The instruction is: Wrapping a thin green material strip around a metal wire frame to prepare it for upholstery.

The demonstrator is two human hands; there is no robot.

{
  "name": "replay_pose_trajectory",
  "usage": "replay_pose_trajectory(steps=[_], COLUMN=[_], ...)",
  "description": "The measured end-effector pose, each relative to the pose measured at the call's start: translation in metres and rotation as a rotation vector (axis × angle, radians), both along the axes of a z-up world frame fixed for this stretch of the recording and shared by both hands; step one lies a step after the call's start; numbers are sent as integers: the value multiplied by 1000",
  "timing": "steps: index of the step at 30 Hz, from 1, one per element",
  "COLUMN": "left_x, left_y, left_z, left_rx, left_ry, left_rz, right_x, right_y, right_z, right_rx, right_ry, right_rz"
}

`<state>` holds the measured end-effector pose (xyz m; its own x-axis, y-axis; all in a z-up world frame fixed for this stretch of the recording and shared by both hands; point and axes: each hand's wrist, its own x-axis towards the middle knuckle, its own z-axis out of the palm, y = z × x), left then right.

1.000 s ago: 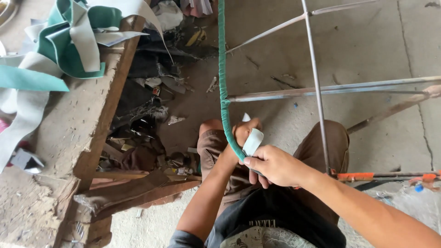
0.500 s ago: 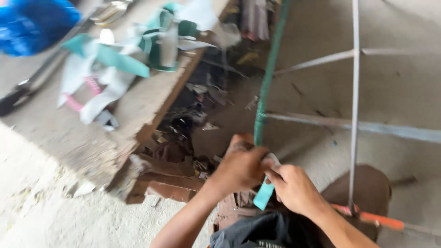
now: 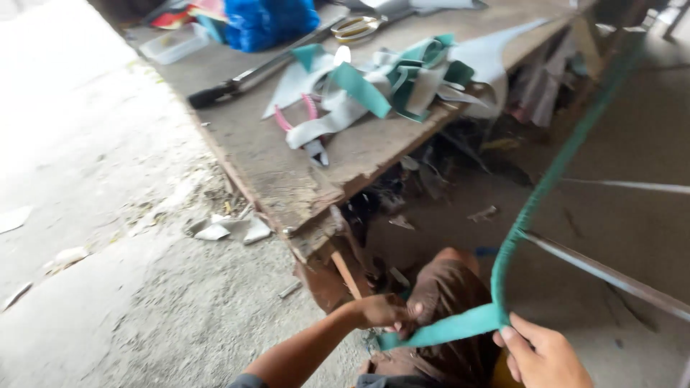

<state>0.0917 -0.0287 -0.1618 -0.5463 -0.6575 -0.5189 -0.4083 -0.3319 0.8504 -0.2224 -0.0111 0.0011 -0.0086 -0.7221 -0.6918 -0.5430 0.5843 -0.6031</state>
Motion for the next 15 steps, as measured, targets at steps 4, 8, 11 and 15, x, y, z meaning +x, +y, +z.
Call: replay_pose_trajectory(steps=[4,8,11,15], left_x=[-24,-82,-116,-136], left_y=[-7,-14,-14,-11], left_z=[11,124,158,143], left_rx=[-344,-608,-460,-160], left_ry=[-302,22,151,86], left_rz=[315,248,180,120], right_x=[-6,-21,-37,-69], right_y=[-9,-10,-11,-29], right_z=[-35,-70,-94,-168], right_rx=[-81,-200,-287,-490], right_ry=[-77,-217,-283,-153], right_rz=[-99,-238,-240,-100])
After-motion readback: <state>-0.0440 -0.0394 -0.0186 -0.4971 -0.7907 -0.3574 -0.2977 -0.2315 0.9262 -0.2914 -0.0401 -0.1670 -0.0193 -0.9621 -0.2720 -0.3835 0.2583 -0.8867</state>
